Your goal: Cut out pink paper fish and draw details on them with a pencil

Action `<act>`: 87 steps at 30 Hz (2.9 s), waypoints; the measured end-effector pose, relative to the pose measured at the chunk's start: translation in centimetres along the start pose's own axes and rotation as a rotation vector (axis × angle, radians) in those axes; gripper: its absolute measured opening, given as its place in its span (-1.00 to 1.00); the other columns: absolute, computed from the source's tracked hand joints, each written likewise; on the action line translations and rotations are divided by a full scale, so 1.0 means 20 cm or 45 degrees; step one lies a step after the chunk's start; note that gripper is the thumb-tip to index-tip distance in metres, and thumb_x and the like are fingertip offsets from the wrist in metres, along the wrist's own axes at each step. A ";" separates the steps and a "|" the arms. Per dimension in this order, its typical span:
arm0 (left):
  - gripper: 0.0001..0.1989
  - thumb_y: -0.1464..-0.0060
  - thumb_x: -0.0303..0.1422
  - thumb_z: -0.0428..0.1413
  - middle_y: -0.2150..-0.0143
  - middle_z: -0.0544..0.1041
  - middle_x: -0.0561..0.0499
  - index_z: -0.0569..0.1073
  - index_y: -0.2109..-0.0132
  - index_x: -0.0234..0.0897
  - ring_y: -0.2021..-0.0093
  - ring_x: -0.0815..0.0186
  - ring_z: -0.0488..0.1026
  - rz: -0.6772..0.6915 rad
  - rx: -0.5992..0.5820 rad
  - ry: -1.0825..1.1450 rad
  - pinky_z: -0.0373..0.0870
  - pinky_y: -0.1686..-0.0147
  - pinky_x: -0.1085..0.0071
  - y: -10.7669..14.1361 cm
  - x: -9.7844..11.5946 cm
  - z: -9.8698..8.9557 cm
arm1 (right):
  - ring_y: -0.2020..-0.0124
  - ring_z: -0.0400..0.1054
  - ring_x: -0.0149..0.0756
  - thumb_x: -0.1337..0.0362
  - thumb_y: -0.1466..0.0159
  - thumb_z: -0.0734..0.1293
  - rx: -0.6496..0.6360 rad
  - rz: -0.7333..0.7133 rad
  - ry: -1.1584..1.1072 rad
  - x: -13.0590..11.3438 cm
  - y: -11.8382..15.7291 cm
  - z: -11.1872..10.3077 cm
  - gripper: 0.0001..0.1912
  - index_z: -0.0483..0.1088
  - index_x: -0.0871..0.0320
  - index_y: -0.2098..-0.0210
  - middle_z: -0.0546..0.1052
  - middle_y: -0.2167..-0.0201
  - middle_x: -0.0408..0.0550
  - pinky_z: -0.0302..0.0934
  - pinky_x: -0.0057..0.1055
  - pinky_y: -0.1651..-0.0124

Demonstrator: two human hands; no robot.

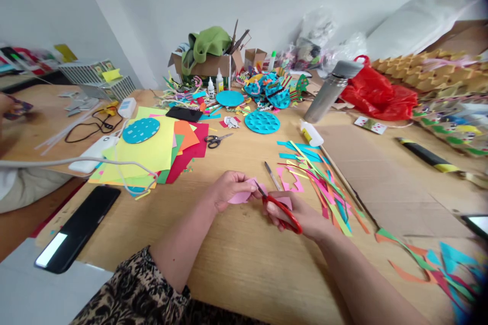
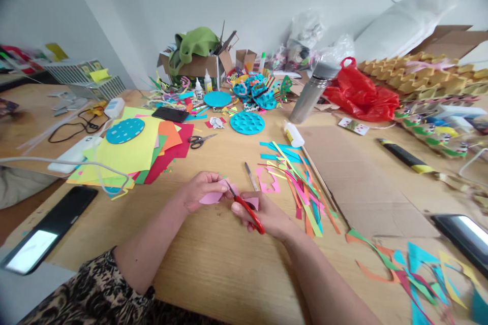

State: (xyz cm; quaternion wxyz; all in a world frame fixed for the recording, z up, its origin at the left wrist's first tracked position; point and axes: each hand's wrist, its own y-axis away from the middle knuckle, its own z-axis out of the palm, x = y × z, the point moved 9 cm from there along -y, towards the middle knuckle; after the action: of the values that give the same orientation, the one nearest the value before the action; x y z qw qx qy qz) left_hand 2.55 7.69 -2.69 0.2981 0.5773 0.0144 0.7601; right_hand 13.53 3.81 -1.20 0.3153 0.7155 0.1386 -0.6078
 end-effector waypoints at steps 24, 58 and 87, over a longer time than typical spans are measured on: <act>-0.68 0.18 -0.49 0.39 0.38 0.57 -0.03 0.54 0.21 -0.41 0.47 0.46 0.47 -0.005 -0.082 0.520 0.36 0.44 0.58 -0.01 0.01 0.00 | 0.74 0.12 -0.50 -0.20 -0.16 0.37 0.351 -0.110 -0.211 0.01 -0.02 -0.10 -0.45 0.26 0.15 0.58 0.31 0.74 -0.23 -0.08 -0.50 0.64; -0.78 0.31 -0.45 0.37 0.50 0.53 0.02 0.56 0.40 -0.39 0.50 0.40 0.43 0.226 0.300 0.502 0.39 0.44 0.48 0.00 -0.02 0.00 | 0.70 0.22 -0.43 -0.28 -0.08 0.38 0.403 -0.004 -0.163 0.03 -0.04 0.02 -0.43 0.29 0.13 0.53 0.37 0.73 -0.19 0.02 -0.47 0.61; -0.75 0.30 -0.45 0.34 0.48 0.55 -0.03 0.62 0.33 -0.42 0.50 0.39 0.42 0.212 0.340 0.429 0.39 0.44 0.48 0.00 -0.02 -0.01 | 0.70 0.20 -0.42 -0.26 -0.12 0.36 0.359 0.021 -0.075 0.07 -0.04 0.00 -0.45 0.27 0.11 0.53 0.35 0.71 -0.18 0.00 -0.48 0.64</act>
State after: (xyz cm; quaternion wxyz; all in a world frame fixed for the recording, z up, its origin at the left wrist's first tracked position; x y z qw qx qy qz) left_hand 2.41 7.46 -3.15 0.1487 0.4757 0.1166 0.8591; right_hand 13.40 4.10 -2.66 0.2206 0.7356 0.0366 -0.6394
